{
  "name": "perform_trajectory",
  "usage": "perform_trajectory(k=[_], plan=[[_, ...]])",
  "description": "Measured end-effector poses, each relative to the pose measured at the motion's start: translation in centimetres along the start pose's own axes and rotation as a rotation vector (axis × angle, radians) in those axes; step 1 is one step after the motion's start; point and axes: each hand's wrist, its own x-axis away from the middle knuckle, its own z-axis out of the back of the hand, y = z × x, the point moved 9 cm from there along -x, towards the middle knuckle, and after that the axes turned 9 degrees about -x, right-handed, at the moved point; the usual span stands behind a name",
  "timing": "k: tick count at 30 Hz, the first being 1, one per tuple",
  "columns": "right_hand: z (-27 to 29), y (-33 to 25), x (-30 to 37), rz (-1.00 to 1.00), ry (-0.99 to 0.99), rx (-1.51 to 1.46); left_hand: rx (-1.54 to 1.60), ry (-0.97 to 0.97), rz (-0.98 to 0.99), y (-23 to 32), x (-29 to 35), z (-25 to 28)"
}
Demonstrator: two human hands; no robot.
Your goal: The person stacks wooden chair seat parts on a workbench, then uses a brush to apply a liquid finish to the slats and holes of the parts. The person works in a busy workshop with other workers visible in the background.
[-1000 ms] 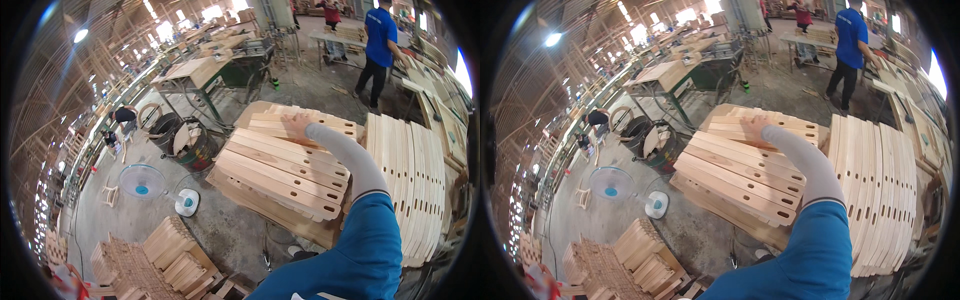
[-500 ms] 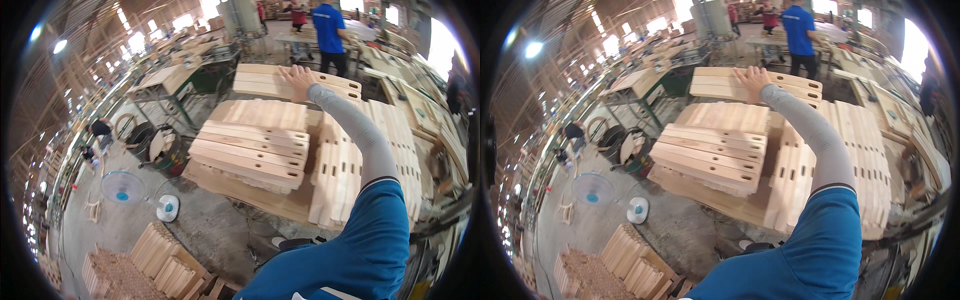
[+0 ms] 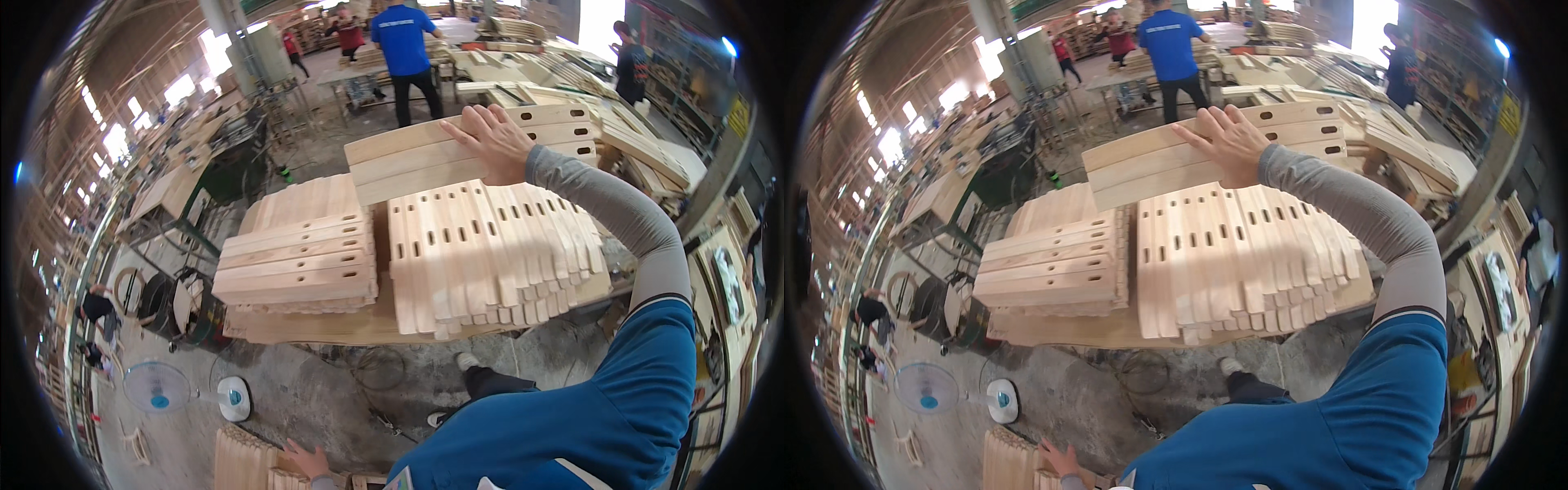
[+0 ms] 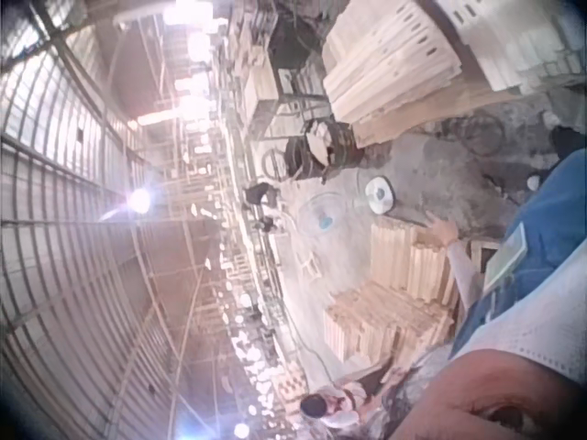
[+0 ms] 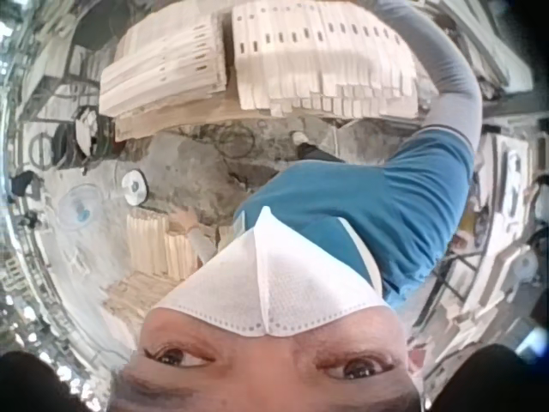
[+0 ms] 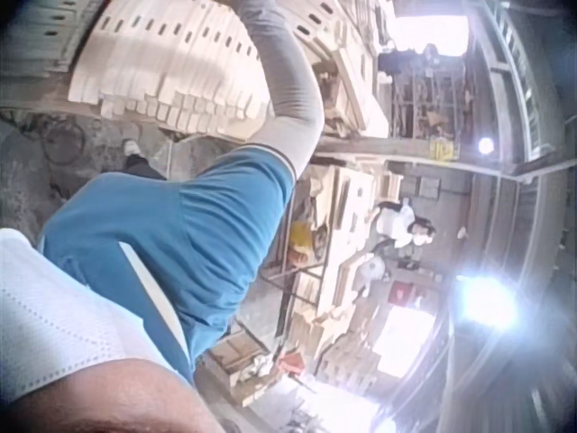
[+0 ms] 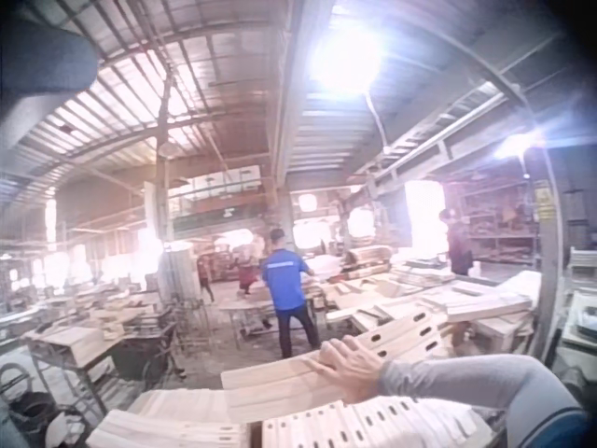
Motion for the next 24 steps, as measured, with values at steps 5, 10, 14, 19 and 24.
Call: perform_trajectory(k=[5,10,14,19,24], plan=[[1.5,4.6,7.2,-0.118,0.029,0.140,0.015,-0.003,-0.217,5.4,0.5,0.7],[0.2,10.6,13.0,-0.251,0.064,-0.023,-0.263,0.177,-0.436,12.3,5.7,1.8],[-0.6,18.8,17.1,-0.286,0.123,-0.014,-0.256,0.350,-0.566,21.2,10.7,0.2],[-2.5,29.9,23.4,-0.271,0.188,0.100,-0.158,0.303,-0.736,34.4,20.1,-6.8],[-5.2,38.3,32.5,-0.354,0.028,0.031,-0.110,0.079,-0.823,44.0,28.7,-12.9]])
